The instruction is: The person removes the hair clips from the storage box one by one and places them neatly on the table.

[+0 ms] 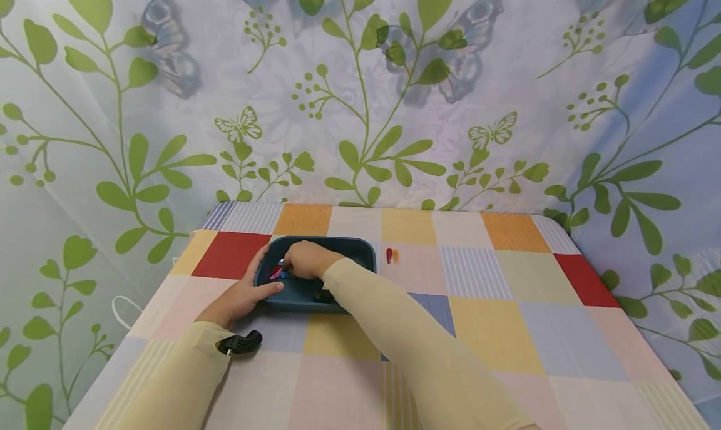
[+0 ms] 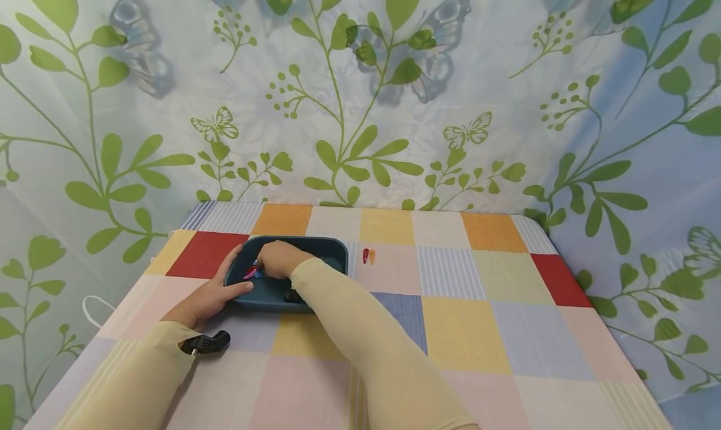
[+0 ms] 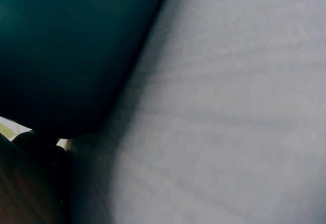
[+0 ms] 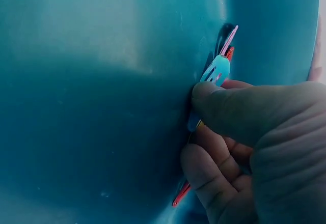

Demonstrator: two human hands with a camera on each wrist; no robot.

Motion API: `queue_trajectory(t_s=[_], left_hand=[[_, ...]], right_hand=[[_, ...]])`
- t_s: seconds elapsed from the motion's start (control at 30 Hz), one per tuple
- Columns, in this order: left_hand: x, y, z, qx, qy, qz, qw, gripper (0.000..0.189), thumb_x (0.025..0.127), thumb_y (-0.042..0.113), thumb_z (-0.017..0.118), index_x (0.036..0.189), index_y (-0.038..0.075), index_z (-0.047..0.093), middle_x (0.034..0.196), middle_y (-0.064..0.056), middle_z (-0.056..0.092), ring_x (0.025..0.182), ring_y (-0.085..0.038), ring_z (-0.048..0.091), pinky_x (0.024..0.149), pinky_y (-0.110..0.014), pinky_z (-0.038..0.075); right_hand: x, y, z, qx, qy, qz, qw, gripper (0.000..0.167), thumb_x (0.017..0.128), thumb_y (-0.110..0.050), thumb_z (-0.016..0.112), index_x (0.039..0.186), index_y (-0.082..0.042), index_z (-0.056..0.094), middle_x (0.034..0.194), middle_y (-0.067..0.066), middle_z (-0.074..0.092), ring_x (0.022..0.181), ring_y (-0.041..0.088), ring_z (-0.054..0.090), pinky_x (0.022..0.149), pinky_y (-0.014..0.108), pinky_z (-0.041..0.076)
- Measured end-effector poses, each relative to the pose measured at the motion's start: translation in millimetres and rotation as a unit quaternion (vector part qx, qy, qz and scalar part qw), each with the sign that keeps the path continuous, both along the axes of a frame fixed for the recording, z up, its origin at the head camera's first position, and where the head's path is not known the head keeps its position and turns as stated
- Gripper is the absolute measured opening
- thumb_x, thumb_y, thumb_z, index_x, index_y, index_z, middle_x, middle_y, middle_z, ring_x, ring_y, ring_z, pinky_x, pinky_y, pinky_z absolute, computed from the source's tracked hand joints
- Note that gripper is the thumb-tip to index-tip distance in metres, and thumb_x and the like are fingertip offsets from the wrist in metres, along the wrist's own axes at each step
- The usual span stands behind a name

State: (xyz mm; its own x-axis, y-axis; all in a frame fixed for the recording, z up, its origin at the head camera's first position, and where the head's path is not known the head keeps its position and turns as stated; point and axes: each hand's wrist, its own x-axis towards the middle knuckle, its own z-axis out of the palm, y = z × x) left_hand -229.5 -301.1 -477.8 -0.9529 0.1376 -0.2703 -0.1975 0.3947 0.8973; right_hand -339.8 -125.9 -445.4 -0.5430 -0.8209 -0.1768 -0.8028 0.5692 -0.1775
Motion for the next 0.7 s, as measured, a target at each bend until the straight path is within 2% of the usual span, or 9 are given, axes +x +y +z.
queue_trajectory(t_s=[0.2, 0.43, 0.6, 0.7], left_hand=[[1.5, -0.3, -2.1, -0.002, -0.003, 0.002, 1.0000, 0.105, 0.098, 0.039, 0.069, 0.166, 0.046, -0.012, 0.176, -0.017, -0.002, 0.158, -0.046, 0.009, 0.124, -0.073, 0.021], [3.2, -0.5, 1.1, -0.030, -0.010, 0.006, 0.9995, 0.106, 0.096, 0.047, 0.070, 0.163, 0.053, -0.012, 0.176, -0.016, -0.004, 0.158, -0.047, 0.008, 0.122, -0.076, 0.022], [1.3, -0.2, 1.1, -0.020, -0.007, 0.004, 0.9998, 0.106, 0.097, 0.044, 0.070, 0.164, 0.052, -0.012, 0.176, -0.016, -0.003, 0.158, -0.047, 0.007, 0.122, -0.075, 0.022], [-0.2, -0.4, 0.6, -0.013, -0.003, 0.003, 0.9999, 0.106, 0.097, 0.041, 0.069, 0.165, 0.050, -0.011, 0.176, -0.016, -0.003, 0.159, -0.046, 0.007, 0.123, -0.075, 0.021]], right_hand=[[3.3, 1.4, 1.9, -0.007, -0.020, -0.019, 0.9996, 0.026, 0.103, -0.016, 0.067, 0.125, -0.019, 0.079, 0.119, -0.005, 0.078, 0.104, 0.009, 0.066, 0.111, 0.027, 0.051], [4.9, 2.9, 4.6, 0.001, -0.016, -0.019, 0.9997, 0.021, 0.102, -0.015, 0.068, 0.118, -0.017, 0.081, 0.112, -0.005, 0.078, 0.091, 0.009, 0.063, 0.098, 0.024, 0.056], [5.0, 3.0, 5.2, 0.004, -0.020, -0.016, 0.9997, 0.020, 0.101, -0.014, 0.067, 0.115, -0.016, 0.082, 0.106, -0.005, 0.078, 0.084, 0.010, 0.062, 0.087, 0.021, 0.056], [4.5, 3.5, 5.0, 0.003, -0.021, -0.010, 0.9997, 0.020, 0.101, -0.014, 0.067, 0.115, -0.015, 0.082, 0.105, -0.005, 0.078, 0.083, 0.010, 0.061, 0.085, 0.020, 0.056]])
